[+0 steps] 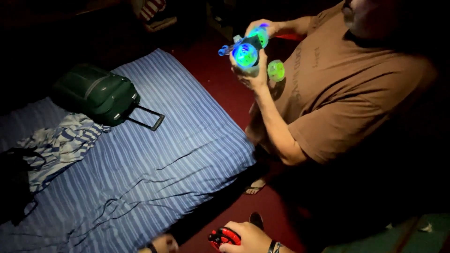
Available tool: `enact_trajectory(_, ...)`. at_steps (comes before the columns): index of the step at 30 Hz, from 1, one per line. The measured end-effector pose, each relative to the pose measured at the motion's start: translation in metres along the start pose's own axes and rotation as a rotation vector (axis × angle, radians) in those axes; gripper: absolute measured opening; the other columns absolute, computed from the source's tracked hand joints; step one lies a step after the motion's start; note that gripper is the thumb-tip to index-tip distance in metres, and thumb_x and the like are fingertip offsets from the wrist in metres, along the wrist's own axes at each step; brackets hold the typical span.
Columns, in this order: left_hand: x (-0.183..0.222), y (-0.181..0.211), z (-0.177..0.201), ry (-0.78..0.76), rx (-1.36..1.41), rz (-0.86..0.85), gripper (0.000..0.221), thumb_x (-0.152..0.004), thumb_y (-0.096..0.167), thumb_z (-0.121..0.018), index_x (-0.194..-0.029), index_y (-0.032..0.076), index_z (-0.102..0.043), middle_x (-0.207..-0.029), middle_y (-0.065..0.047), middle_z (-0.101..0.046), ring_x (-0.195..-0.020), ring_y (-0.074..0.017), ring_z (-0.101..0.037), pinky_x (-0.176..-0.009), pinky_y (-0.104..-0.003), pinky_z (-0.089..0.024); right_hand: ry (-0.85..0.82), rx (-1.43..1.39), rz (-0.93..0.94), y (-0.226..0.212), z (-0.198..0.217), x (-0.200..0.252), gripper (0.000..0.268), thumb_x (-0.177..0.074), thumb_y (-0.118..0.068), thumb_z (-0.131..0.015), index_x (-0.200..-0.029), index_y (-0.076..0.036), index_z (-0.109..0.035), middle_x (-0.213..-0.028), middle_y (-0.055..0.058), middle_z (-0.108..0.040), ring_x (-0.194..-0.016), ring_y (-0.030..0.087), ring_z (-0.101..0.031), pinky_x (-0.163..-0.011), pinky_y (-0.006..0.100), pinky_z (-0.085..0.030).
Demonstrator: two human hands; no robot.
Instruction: Inspecting and testing a remote-controlled stunt car with flashing lights to troubleshoot or demonstrate its functions.
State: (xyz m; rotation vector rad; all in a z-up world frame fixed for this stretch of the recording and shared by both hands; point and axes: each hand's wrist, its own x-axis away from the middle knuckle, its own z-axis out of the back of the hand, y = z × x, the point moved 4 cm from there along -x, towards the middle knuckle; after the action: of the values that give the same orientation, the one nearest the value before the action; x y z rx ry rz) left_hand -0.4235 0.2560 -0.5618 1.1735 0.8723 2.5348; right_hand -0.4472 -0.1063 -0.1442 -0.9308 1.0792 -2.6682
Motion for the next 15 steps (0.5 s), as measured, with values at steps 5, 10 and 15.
enact_trajectory(5, -0.085, 0.159, 0.208, 0.370, -0.163, -0.009, 0.034, -0.095, 0.049, -0.055, -0.108, 0.022, -0.071, -0.108, -0.003, -0.076, -0.095, -0.0245, -0.073, -0.084, -0.041, -0.055, 0.017, -0.108, 0.015, 0.063, 0.025, -0.022, 0.027, -0.082, -0.040, -0.077, -0.102, -0.023, -0.069, -0.087, -0.005, -0.072, -0.077, 0.009, -0.065, -0.074, 0.024, -0.050)
enact_trajectory(10, -0.022, 0.453, 0.391, 0.991, -0.128, -0.629, 0.036, -0.097, 0.035, -0.065, -0.119, 0.006, -0.069, -0.119, -0.011, -0.073, -0.110, -0.0261, -0.067, -0.096, -0.037, -0.051, 0.143, 0.031, 0.090, 0.123, 0.086, -0.049, 0.030, -0.081, -0.051, -0.078, -0.094, -0.027, -0.067, -0.083, -0.001, -0.078, -0.077, 0.021, -0.075, -0.072, 0.034, -0.054)
enact_trajectory(15, 0.005, 0.623, 0.448, 0.957, -0.507, -0.757, 0.060, -0.088, 0.028, -0.074, -0.141, 0.010, -0.053, -0.137, -0.017, -0.056, -0.117, -0.0368, -0.059, -0.100, -0.047, -0.047, 0.051, 0.146, 0.104, 0.201, 0.118, -0.074, 0.037, -0.083, -0.057, -0.075, -0.104, -0.028, -0.065, -0.093, -0.002, -0.075, -0.086, 0.022, -0.072, -0.079, 0.035, -0.053)
